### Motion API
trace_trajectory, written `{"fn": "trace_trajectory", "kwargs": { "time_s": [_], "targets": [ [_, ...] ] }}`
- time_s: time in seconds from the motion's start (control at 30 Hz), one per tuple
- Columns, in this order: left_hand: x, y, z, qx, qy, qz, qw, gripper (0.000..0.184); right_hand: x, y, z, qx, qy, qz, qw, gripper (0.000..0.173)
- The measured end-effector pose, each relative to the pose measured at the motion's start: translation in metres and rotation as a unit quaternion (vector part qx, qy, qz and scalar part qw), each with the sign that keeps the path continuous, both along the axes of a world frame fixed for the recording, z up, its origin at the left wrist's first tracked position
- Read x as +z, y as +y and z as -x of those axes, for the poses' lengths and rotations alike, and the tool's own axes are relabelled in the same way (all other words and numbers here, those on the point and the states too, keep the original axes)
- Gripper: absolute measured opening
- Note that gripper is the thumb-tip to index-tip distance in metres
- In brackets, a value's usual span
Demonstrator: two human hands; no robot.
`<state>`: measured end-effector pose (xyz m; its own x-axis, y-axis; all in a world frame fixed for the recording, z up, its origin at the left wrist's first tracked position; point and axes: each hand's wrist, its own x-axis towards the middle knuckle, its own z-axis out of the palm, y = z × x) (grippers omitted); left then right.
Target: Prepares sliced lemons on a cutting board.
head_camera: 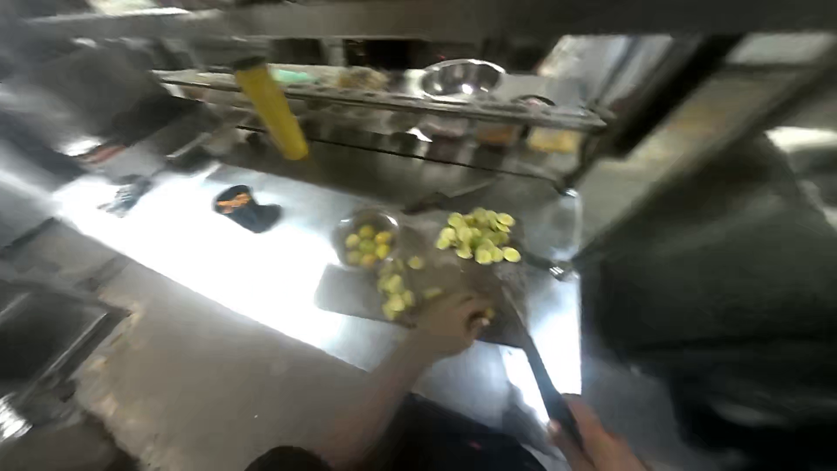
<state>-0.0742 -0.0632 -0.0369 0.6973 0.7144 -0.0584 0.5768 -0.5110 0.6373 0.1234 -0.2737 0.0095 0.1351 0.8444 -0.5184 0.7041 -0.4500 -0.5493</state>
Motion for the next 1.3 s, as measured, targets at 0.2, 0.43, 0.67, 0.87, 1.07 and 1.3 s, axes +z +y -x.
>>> {"fn": "trace_trajectory", "kwargs": {
  "time_s": [0.2,0.43,0.67,0.87,1.07,1.3],
  "targets": [
    [-0.031,0.001,-0.005,0.035,-0.103,-0.008,0.994,0.033,0.001,0.017,0.011,0.006,-0.052,0.073,0.996,0.038],
    [-0.041,0.002,-0.006,0.034,-0.142,-0.063,0.987,0.029,0.001,0.022,0.014,0.025,-0.088,0.080,0.993,0.037],
    [-0.048,0.001,0.002,0.030,-0.187,-0.136,0.973,0.032,0.000,0.026,0.020,0.045,-0.074,0.076,0.993,0.040],
    [-0.051,0.005,0.006,0.037,-0.230,-0.114,0.966,0.023,-0.003,0.031,0.023,0.063,-0.090,0.062,0.992,0.037],
    [-0.051,0.013,0.010,0.026,-0.237,-0.058,0.969,0.022,0.004,0.036,0.027,0.087,-0.141,0.013,0.986,0.032],
    [-0.053,0.012,0.009,0.028,-0.235,-0.090,0.967,0.024,0.012,0.040,0.029,0.113,-0.180,0.031,0.977,0.032]
  ]
}}
